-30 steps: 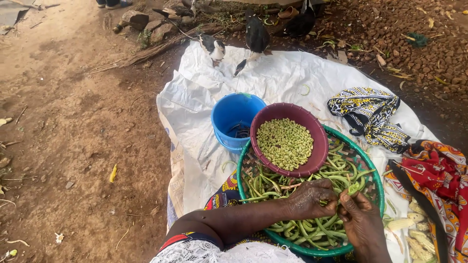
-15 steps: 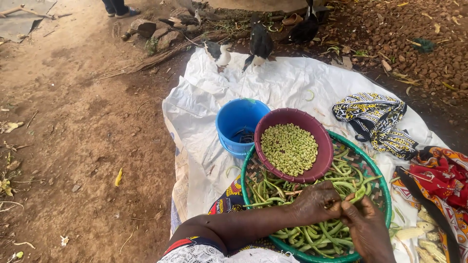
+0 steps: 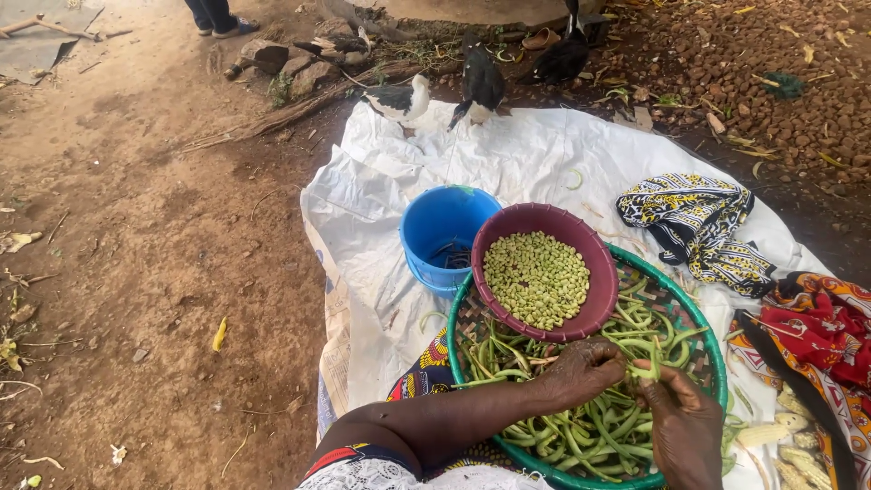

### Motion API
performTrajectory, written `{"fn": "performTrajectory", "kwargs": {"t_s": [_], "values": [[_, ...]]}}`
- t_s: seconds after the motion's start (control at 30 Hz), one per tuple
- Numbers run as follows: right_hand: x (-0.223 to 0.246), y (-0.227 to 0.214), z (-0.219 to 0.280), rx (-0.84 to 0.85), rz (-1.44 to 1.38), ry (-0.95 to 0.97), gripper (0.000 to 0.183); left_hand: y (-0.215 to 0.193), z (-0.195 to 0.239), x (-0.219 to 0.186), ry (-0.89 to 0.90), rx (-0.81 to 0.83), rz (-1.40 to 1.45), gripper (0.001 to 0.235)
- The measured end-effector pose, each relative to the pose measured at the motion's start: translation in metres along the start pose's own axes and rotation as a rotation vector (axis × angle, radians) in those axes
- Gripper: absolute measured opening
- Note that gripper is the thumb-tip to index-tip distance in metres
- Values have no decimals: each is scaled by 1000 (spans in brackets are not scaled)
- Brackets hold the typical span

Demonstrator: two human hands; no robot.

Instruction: The person sits on the ground and shells green beans by hand, removing the seeds from the pods and placing them into a bowl. The empty bean pods are discarded into a basket below.

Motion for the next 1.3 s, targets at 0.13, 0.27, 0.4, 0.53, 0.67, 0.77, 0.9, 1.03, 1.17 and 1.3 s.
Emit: {"fn": "performTrajectory", "kwargs": {"t_s": [0.13, 0.27, 0.4, 0.53, 0.67, 0.77, 0.9, 1.03, 1.17, 1.3], "values": [[18, -1, 8, -96, 249, -11, 28, 6, 5, -22, 128, 98, 119, 21], [25, 9, 11, -29, 292, 11, 46, 17, 4, -7, 45, 163, 16, 74], [-16, 2, -6, 72, -120, 72, 35, 14, 5, -10, 139, 128, 0, 57], [-38, -5, -13, 100, -351, 163, 32, 18, 5, -6, 109, 131, 37, 39], [-20, 3, -6, 105, -300, 107, 27, 25, 5, -2, 52, 216, 180, 31], [-14, 5, -4, 120, -295, 80, 30, 31, 7, 8, -76, 290, 369, 30], [-8, 7, -3, 138, -288, 68, 17, 33, 6, 16, -115, 310, 510, 10], [-17, 6, -4, 115, -293, 63, 12, 40, -4, 39, -127, 259, 629, 9], [-23, 6, -7, 131, -388, 87, 15, 32, -2, 23, -116, 225, 653, 14], [-27, 5, -9, 141, -426, 101, 15, 28, 1, 14, -82, 195, 645, 13]]}}
Point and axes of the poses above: each hand's wrist, its own z-axis away from the middle knuckle, its own y-axis out of the palm, x = y × z, the point moved 10 cm from there along -z, towards the middle knuckle
